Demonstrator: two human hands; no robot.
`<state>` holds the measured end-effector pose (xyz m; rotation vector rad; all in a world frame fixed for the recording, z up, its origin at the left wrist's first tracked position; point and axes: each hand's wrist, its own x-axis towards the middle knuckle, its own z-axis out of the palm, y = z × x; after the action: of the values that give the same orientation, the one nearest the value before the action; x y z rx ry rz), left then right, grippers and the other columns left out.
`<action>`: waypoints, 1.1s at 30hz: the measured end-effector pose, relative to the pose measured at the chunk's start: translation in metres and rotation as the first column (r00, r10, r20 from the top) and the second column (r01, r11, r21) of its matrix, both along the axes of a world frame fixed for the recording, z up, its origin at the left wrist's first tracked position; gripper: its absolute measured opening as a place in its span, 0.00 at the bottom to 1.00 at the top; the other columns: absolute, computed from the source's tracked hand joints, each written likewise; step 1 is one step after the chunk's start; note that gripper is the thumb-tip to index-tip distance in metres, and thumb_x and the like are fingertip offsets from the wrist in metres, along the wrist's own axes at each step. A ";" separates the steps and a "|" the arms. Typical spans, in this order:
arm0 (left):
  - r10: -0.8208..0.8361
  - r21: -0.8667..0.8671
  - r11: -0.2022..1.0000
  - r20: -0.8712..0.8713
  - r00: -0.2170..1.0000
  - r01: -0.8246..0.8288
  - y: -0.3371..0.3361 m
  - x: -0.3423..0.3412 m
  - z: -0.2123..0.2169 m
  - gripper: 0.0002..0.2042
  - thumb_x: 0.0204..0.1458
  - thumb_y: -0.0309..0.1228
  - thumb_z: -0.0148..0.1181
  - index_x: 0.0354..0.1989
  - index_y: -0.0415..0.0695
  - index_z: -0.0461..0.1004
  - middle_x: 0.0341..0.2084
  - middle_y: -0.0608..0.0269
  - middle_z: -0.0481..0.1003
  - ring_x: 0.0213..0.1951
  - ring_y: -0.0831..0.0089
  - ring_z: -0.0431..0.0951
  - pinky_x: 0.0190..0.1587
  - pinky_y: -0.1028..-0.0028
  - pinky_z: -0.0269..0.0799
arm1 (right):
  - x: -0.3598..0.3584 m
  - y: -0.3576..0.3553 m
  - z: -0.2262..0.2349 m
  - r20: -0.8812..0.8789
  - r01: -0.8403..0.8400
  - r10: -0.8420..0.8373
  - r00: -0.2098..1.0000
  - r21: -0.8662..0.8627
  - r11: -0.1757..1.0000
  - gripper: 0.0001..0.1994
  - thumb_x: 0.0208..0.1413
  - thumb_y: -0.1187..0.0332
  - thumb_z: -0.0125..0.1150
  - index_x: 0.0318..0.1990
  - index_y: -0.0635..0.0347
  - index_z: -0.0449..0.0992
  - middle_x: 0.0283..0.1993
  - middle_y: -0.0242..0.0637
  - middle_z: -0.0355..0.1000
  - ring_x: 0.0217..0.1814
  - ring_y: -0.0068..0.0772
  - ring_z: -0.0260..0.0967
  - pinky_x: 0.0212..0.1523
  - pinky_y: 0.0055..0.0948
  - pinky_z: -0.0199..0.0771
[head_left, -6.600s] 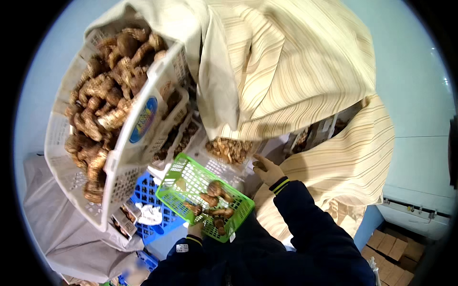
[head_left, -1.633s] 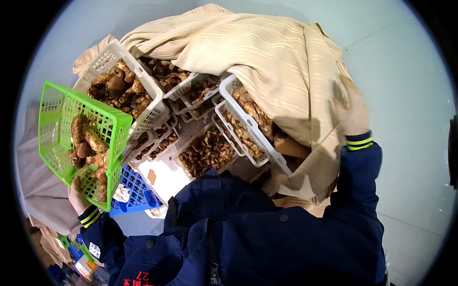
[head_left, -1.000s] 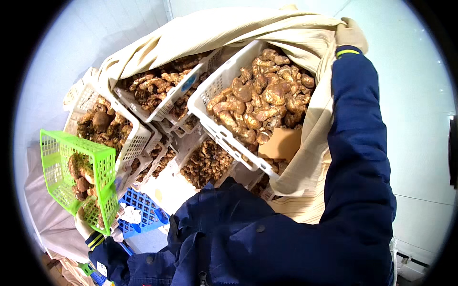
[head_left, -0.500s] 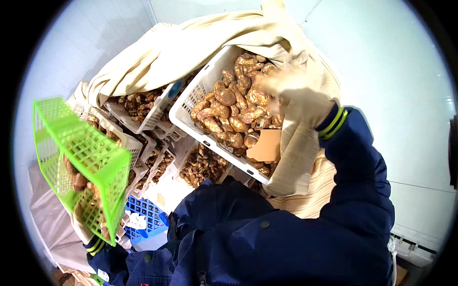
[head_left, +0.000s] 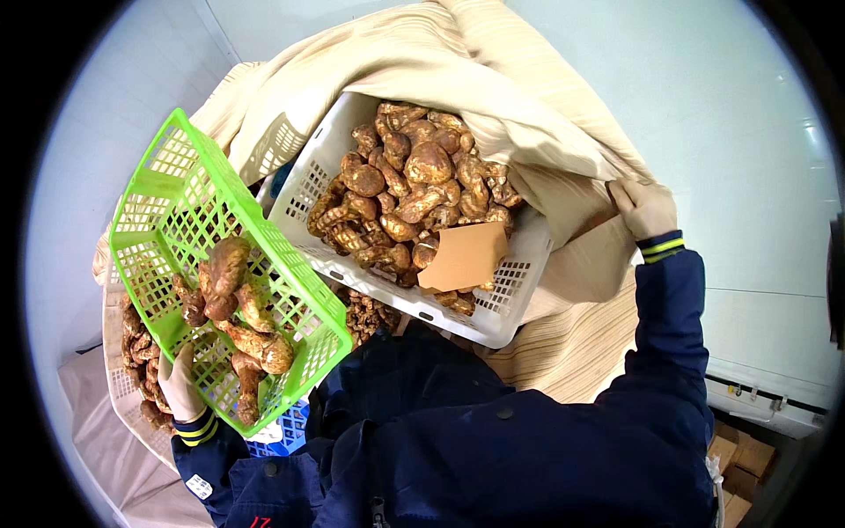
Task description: The person walks through a storage area carrying a green basket, then sorts matsutake mushrooms from a large white crate into the green basket. The person handles the mushrooms by hand, picking them up and placing them into the basket.
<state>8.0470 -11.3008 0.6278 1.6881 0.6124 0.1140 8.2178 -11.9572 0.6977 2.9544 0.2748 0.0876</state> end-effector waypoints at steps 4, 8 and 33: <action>0.010 0.026 1.000 0.014 1.000 -0.010 0.000 0.002 -0.001 0.16 0.54 0.27 0.50 0.50 0.35 0.69 0.39 0.62 0.74 0.38 0.76 0.73 0.41 0.78 0.69 | 0.013 0.009 -0.036 -0.078 0.022 -0.020 0.997 0.033 0.999 0.08 0.52 0.65 0.52 0.34 0.55 0.75 0.32 0.42 0.74 0.37 0.48 0.71 0.36 0.42 0.71; 0.029 0.049 0.998 0.005 1.000 -0.029 0.006 0.004 -0.011 0.17 0.54 0.26 0.50 0.52 0.35 0.68 0.42 0.62 0.73 0.40 0.76 0.73 0.41 0.77 0.69 | 0.014 0.088 -0.012 0.137 -0.227 0.183 0.973 0.486 0.844 0.18 0.50 0.64 0.58 0.49 0.56 0.72 0.46 0.47 0.72 0.47 0.45 0.71 0.45 0.34 0.72; 0.122 0.173 0.979 -0.051 0.991 -0.112 -0.017 0.011 0.009 0.13 0.52 0.27 0.52 0.46 0.36 0.72 0.36 0.63 0.75 0.37 0.77 0.73 0.41 0.77 0.67 | 0.285 0.090 -0.042 0.094 0.087 -0.115 0.989 0.258 0.962 0.19 0.61 0.57 0.42 0.58 0.48 0.65 0.52 0.46 0.71 0.54 0.47 0.68 0.55 0.37 0.67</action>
<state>8.0584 -11.3179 0.6373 1.8246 0.7664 0.2046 8.5026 -11.8669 0.6557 3.1956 0.1035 0.2897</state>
